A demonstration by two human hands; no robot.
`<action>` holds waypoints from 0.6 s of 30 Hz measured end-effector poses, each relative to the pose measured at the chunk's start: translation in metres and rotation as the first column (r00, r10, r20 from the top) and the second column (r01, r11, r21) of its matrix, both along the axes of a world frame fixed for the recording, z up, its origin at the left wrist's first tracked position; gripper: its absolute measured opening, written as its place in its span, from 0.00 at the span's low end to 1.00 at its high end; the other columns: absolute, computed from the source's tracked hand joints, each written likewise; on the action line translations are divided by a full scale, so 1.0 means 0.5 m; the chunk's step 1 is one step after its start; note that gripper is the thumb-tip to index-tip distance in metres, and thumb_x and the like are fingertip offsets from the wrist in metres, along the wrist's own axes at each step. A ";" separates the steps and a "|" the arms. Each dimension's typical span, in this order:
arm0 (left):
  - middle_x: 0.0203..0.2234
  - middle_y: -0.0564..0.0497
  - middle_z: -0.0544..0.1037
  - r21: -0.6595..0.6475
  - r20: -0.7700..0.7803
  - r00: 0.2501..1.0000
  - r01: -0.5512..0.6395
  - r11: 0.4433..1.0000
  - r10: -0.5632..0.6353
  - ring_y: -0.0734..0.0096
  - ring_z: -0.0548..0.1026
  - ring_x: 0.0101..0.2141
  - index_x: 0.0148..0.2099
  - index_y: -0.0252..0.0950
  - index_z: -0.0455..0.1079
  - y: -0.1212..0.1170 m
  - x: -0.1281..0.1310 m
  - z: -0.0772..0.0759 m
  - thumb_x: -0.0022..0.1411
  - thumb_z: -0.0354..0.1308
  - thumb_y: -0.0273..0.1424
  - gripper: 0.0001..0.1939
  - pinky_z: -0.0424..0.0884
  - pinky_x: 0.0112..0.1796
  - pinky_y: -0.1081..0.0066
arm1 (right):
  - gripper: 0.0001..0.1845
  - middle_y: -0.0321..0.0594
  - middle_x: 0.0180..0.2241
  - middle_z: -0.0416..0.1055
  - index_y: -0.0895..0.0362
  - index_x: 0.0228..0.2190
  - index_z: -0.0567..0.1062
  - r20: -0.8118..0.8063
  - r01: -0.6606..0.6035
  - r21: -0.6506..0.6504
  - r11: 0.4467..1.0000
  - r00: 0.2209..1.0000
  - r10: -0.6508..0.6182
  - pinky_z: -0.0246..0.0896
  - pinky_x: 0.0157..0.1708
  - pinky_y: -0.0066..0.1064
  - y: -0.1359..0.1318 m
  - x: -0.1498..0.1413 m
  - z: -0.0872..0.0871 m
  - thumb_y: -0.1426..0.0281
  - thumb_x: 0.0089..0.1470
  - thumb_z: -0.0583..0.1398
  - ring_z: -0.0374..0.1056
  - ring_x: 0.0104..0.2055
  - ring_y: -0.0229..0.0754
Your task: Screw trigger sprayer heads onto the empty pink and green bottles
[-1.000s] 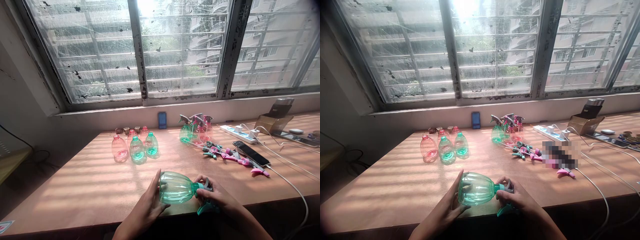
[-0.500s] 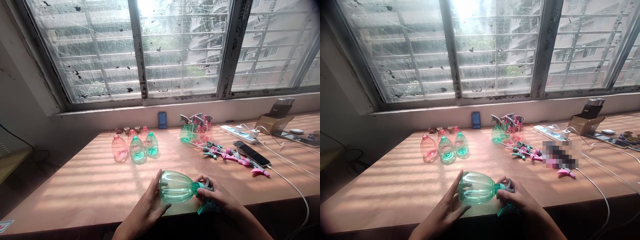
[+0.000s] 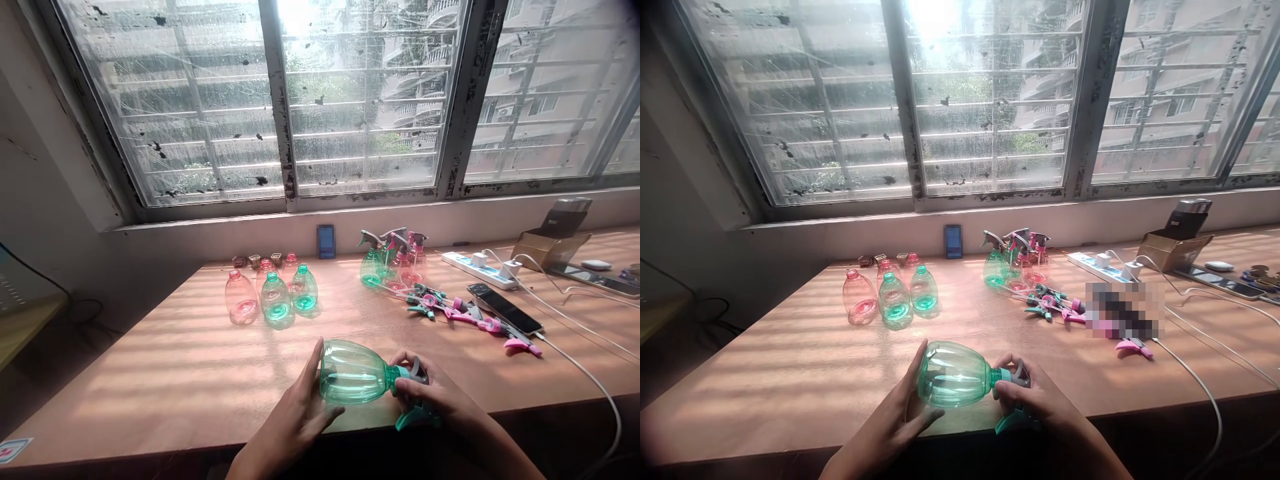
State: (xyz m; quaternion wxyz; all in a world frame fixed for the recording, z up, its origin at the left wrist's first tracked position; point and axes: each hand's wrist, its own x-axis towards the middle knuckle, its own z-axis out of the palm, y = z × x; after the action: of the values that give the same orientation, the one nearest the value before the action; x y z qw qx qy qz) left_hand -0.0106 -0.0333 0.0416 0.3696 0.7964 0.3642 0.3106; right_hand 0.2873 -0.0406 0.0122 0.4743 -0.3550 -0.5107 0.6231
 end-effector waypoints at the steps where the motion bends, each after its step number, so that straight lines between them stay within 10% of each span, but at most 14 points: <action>1: 0.73 0.47 0.51 -0.019 0.001 1.000 -0.005 1.000 0.005 0.49 0.54 0.70 0.75 0.52 0.27 0.000 0.000 0.002 0.66 0.63 0.31 0.52 0.52 0.67 0.50 | 0.21 0.31 0.24 0.74 0.56 0.40 0.71 0.002 -0.003 0.000 1.000 1.000 0.003 0.56 0.25 0.27 0.000 0.000 0.000 0.60 0.52 0.71 0.65 0.25 0.36; 7: 0.71 0.44 0.56 -0.140 0.081 0.996 0.053 0.989 -0.041 0.48 0.62 0.66 0.75 0.48 0.39 0.009 -0.003 0.001 0.64 0.65 0.32 0.48 0.61 0.64 0.53 | 0.22 0.32 0.23 0.74 0.57 0.40 0.71 0.003 0.010 -0.009 1.000 1.000 -0.010 0.56 0.26 0.27 0.000 -0.003 0.006 0.59 0.51 0.72 0.65 0.25 0.36; 18: 0.73 0.46 0.51 -0.085 0.049 0.999 0.000 0.996 0.004 0.50 0.59 0.67 0.75 0.52 0.29 0.003 0.000 -0.005 0.62 0.66 0.30 0.55 0.54 0.66 0.51 | 0.21 0.31 0.24 0.74 0.56 0.39 0.71 0.006 -0.003 0.001 1.000 1.000 0.003 0.56 0.25 0.27 0.001 -0.002 0.004 0.59 0.51 0.72 0.65 0.24 0.36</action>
State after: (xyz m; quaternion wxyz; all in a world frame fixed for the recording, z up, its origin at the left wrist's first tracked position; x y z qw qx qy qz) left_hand -0.0107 -0.0315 0.0392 0.4115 0.7720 0.3685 0.3145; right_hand 0.2865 -0.0400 0.0144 0.4719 -0.3560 -0.5131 0.6224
